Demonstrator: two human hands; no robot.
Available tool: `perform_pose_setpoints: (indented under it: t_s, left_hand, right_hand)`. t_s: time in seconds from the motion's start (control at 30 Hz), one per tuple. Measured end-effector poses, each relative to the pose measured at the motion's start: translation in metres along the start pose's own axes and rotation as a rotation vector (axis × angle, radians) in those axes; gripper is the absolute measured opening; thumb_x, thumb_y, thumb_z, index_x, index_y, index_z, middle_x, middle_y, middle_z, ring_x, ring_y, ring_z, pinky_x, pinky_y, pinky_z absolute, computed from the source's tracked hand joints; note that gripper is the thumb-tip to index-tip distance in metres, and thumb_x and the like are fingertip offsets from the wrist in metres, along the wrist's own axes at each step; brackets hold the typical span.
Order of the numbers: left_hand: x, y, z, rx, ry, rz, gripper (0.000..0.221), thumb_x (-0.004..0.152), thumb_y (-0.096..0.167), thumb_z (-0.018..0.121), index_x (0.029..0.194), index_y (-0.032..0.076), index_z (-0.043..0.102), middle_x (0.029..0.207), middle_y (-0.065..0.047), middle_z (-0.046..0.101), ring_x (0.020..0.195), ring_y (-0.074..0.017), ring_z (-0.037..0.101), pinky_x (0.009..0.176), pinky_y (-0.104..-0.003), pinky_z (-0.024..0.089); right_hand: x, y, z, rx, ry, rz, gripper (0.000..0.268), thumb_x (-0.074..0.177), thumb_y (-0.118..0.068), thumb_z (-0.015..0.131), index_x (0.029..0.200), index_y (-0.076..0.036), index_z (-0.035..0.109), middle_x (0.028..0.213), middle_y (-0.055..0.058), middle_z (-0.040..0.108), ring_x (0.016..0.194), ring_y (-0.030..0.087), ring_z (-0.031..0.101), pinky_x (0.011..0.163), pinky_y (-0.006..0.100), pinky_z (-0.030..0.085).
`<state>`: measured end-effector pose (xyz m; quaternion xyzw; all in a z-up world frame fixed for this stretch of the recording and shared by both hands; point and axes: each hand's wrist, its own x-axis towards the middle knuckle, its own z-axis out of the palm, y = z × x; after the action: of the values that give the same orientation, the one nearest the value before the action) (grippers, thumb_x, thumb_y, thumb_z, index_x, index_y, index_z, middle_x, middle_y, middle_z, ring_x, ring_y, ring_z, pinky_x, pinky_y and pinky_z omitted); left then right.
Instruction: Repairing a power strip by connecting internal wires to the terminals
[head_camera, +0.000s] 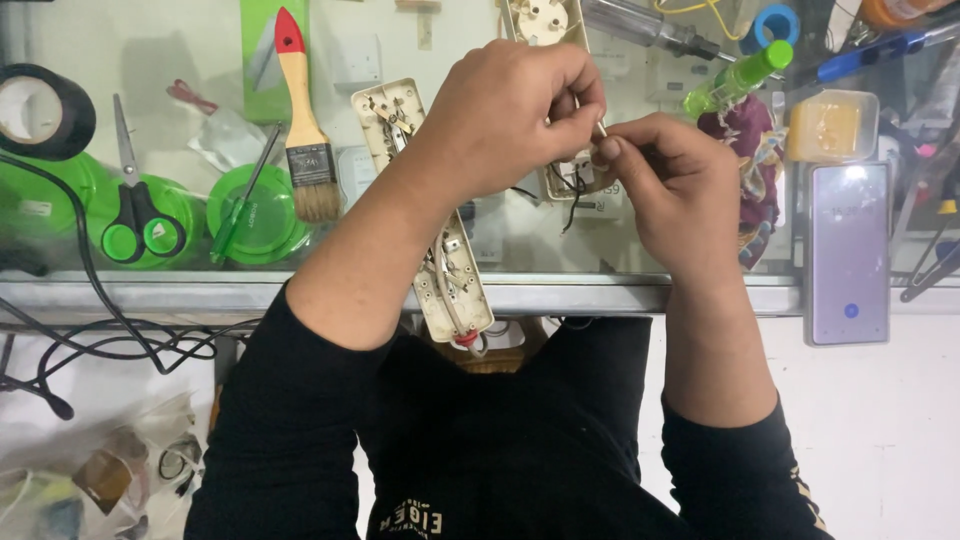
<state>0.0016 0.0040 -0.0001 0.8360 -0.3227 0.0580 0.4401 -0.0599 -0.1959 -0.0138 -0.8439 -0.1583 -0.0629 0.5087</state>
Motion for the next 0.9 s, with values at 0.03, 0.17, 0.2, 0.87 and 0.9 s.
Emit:
perform_pose_setpoints:
  t_s: [0.03, 0.17, 0.2, 0.87, 0.9]
  left_hand:
    - [0.000, -0.002, 0.000, 0.002, 0.002, -0.001, 0.004, 0.087, 0.014, 0.066, 0.084, 0.016, 0.068, 0.066, 0.008, 0.069, 0.058, -0.0096, 0.063, 0.056, -0.032, 0.047]
    - [-0.001, -0.005, 0.003, 0.040, 0.039, 0.015, 0.003, 0.087, 0.014, 0.067, 0.085, 0.016, 0.067, 0.064, 0.008, 0.069, 0.056, -0.0107, 0.063, 0.056, -0.033, 0.049]
    - [0.000, -0.006, 0.003, 0.016, 0.050, 0.003, 0.005, 0.087, 0.013, 0.068, 0.086, 0.016, 0.065, 0.064, 0.007, 0.070, 0.054, -0.0095, 0.062, 0.056, -0.032, 0.050]
    - [-0.003, -0.015, -0.007, 0.414, 0.026, 0.432, 0.016, 0.097, 0.023, 0.080, 0.091, 0.018, 0.066, 0.091, 0.003, 0.065, 0.090, -0.0218, 0.055, 0.069, -0.037, 0.045]
    - [-0.003, -0.015, -0.006, 0.421, 0.028, 0.444, 0.014, 0.099, 0.021, 0.076, 0.091, 0.017, 0.065, 0.088, 0.002, 0.064, 0.088, -0.0217, 0.055, 0.070, -0.036, 0.042]
  right_hand:
    - [0.000, 0.000, 0.000, 0.001, -0.001, -0.002, 0.007, 0.109, 0.000, 0.066, 0.104, 0.001, 0.070, 0.090, 0.010, 0.071, 0.079, 0.016, 0.069, 0.074, 0.027, 0.055]
    - [-0.001, 0.003, 0.001, -0.016, 0.003, 0.005, 0.009, 0.110, -0.002, 0.066, 0.102, -0.001, 0.071, 0.088, 0.007, 0.071, 0.081, 0.014, 0.065, 0.076, 0.026, 0.051]
    - [-0.001, 0.005, 0.000, -0.010, 0.009, 0.019, 0.009, 0.110, -0.002, 0.067, 0.102, -0.001, 0.071, 0.089, 0.006, 0.070, 0.082, 0.013, 0.064, 0.077, 0.026, 0.050]
    - [-0.001, -0.001, 0.000, -0.087, -0.023, -0.012, 0.011, 0.110, 0.001, 0.064, 0.102, -0.002, 0.069, 0.089, 0.006, 0.070, 0.083, 0.015, 0.063, 0.079, 0.028, 0.048]
    - [-0.001, 0.000, 0.000, -0.091, -0.016, -0.015, 0.010, 0.110, 0.003, 0.064, 0.102, -0.001, 0.070, 0.090, 0.007, 0.070, 0.084, 0.015, 0.063, 0.080, 0.028, 0.048]
